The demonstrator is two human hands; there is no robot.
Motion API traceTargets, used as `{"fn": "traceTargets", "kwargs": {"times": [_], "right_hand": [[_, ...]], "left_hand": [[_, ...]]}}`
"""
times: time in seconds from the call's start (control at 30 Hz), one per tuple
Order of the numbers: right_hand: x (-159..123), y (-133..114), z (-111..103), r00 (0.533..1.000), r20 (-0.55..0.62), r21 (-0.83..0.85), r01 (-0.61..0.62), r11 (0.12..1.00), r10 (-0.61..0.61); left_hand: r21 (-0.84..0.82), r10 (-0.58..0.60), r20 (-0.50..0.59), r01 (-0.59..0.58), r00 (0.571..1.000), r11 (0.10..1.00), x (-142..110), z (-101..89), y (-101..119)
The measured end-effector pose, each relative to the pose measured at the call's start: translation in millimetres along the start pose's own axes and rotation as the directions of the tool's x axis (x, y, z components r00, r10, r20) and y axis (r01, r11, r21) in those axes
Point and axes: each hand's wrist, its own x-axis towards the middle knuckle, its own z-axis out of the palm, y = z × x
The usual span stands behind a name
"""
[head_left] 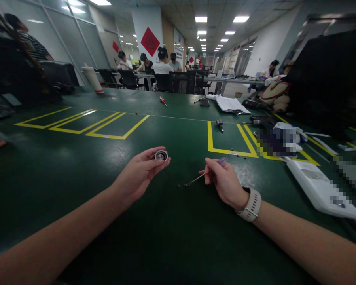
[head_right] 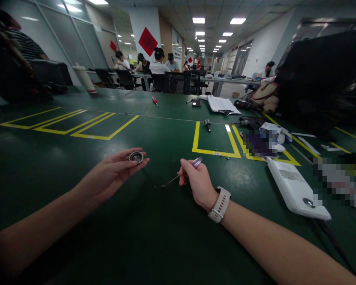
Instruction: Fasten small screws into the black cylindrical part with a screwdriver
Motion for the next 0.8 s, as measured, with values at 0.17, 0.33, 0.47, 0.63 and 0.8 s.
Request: {"fn": "traceTargets", "kwargs": {"times": [0.17, 0.33, 0.47, 0.63, 0.8], "right_hand": [[1, 3, 0, 1.000, 0.021, -0.047, 0.014, 0.999, -0.013], [0, 2, 0, 0.998, 0.057, -0.132, 0.031, 0.991, -0.024], [-8, -5, 0, 0.987, 0.103, -0.383, 0.151, 0.911, -0.120], [-24, -12, 6, 0.864, 0.325, -0.651, 0.499, 0.572, -0.384], [-29, -12, 11, 0.756, 0.479, -0.666, 0.644, 0.376, -0.446]], "left_hand": [[0.031, -0.015, -0.007, 0.015, 1.000, 0.999, -3, 1.9, 1], [0.050, -0.031, 0.026, 0.029, 0.999, 0.998, -5, 2.3, -2], [0.072, -0.026, 0.035, 0.023, 0.999, 0.997, -7, 3.9, -3], [0.148, -0.025, 0.035, 0.020, 0.999, 0.989, -9, 4.5, -4], [0.229, 0.011, 0.091, -0.031, 0.996, 0.973, -8, 0.0, -8]]}}
